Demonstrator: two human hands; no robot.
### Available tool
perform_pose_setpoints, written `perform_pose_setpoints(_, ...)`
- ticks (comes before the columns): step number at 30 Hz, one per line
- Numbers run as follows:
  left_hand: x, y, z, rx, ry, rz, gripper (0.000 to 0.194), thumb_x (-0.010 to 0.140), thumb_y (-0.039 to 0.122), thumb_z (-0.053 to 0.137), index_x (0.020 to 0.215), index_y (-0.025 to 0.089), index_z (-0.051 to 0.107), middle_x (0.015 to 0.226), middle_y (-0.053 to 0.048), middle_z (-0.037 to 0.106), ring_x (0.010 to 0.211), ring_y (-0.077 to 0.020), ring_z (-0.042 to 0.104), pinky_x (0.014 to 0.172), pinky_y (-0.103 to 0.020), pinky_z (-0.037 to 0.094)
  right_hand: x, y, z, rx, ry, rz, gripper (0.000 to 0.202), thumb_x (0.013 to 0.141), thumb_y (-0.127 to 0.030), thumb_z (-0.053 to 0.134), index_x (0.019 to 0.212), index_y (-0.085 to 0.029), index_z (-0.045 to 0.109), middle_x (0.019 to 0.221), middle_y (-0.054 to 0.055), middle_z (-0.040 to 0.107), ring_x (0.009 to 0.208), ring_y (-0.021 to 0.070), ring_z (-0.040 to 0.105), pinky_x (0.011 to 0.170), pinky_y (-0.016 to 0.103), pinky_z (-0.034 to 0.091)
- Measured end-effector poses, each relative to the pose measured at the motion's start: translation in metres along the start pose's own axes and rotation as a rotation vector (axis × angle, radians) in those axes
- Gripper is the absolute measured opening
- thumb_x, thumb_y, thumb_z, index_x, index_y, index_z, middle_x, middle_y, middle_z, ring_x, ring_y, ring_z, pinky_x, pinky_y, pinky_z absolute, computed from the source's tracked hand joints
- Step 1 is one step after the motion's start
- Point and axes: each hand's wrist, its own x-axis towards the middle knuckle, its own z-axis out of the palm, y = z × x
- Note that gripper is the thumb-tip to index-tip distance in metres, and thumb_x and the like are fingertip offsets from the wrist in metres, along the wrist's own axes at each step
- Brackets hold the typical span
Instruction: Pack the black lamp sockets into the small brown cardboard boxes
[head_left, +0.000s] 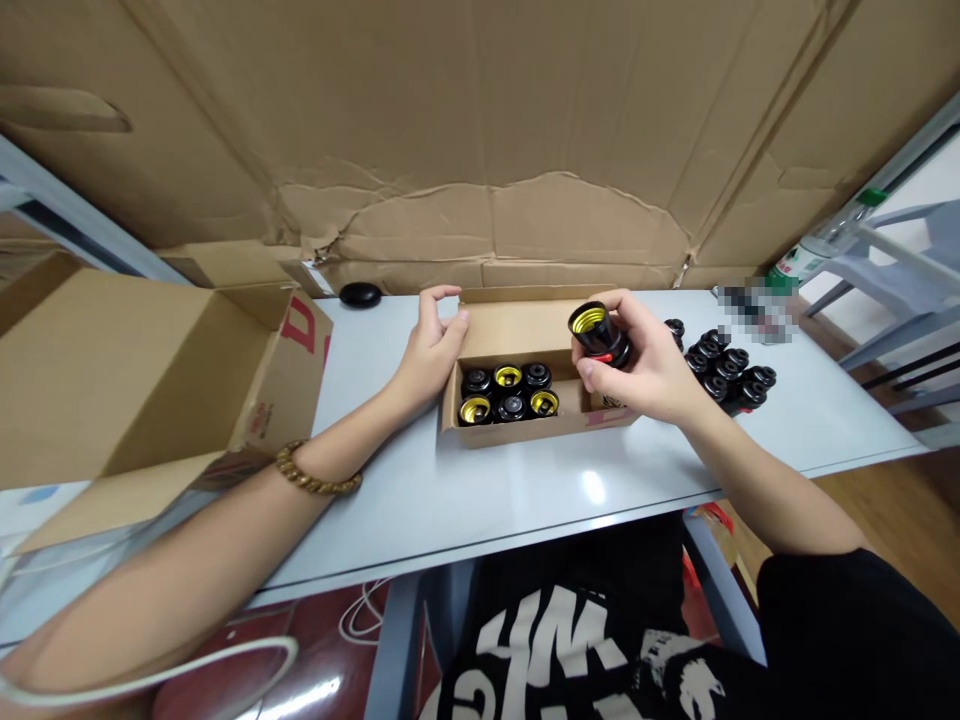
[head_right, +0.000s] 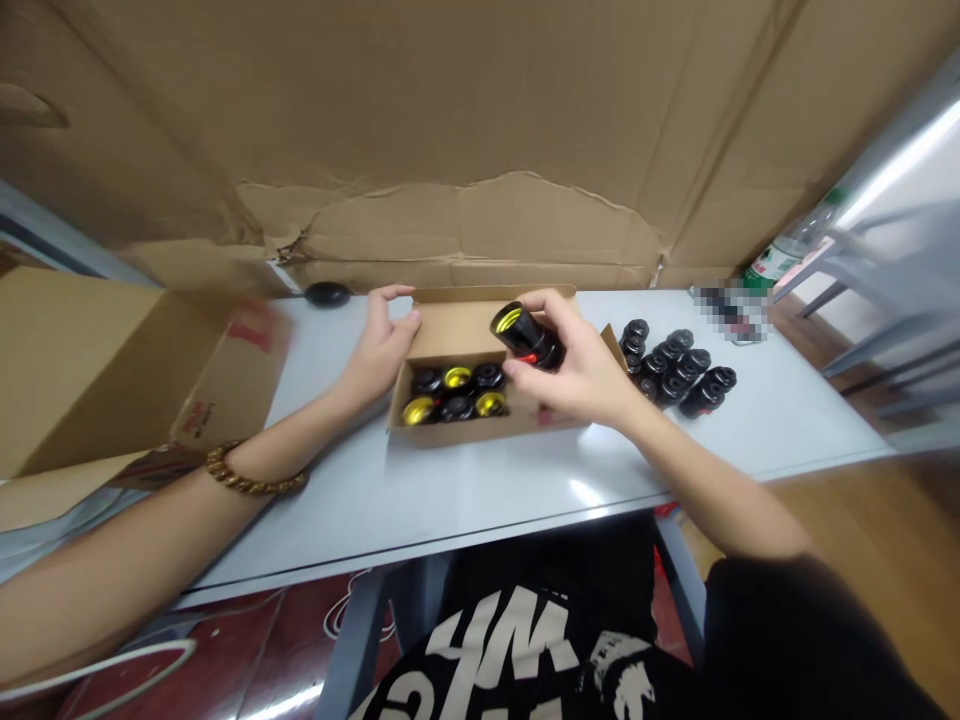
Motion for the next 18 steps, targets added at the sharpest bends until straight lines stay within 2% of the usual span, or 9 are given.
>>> perform_pose_setpoints(3,0.0,-0.002,0.0,-0.011,-0.003,0.003,0.059,0.111,0.068,0.067,0.148,0.026,0.049,0.081,0.004,0.064,0.063,-0.0163,0.063,0.059,-0.027,0.047,0.003,-0.001,0.002,-0.204,0.046,0.027,0.042,0.087,-0.028,0.081,0.118,-0.03,0.054,0.094,-0.001,0.071,0.08,0.0204,0.066,0.067,0.036,0.057)
perform_pose_setpoints(7,-0.001,-0.001,-0.001,0.021,0.001,-0.006,0.061,0.111,0.07,0.066,0.149,0.026,0.048,0.081,0.003,0.064,0.063,-0.0171,0.063,0.06,-0.028,0.048,0.004,0.003,0.003,-0.389,0.064,0.018,0.04,0.085,-0.027,0.074,0.117,-0.03,0.051,0.087,-0.004,0.065,0.075,0.0197,0.061,0.072,0.04,0.055)
perform_pose_setpoints(11,-0.001,0.002,-0.001,0.034,-0.004,-0.026,0.065,0.11,0.074,0.064,0.15,0.025,0.047,0.083,0.002,0.066,0.066,-0.0192,0.067,0.062,-0.029,0.05,0.005,0.009,0.0,-0.381,0.009,-0.017,0.043,0.097,-0.036,0.074,0.132,-0.028,0.051,0.102,0.001,0.068,0.086,0.0231,0.066,0.084,0.047,0.058)
perform_pose_setpoints(14,-0.002,0.002,-0.001,0.016,-0.007,-0.029,0.064,0.111,0.073,0.065,0.15,0.026,0.046,0.08,0.003,0.063,0.064,-0.0182,0.065,0.062,-0.029,0.049,0.003,0.009,-0.001,-0.378,-0.045,0.028,0.046,0.104,-0.04,0.072,0.144,-0.03,0.05,0.112,0.005,0.069,0.093,0.0263,0.069,0.086,0.049,0.062)
perform_pose_setpoints(18,-0.003,0.003,0.001,0.005,-0.003,-0.044,0.062,0.111,0.071,0.064,0.151,0.027,0.046,0.082,0.003,0.064,0.064,-0.018,0.063,0.063,-0.029,0.048,0.001,0.005,0.0,-0.451,-0.033,0.066,0.029,0.105,-0.037,0.071,0.126,-0.03,0.053,0.109,0.006,0.07,0.099,0.0317,0.073,0.083,0.049,0.063)
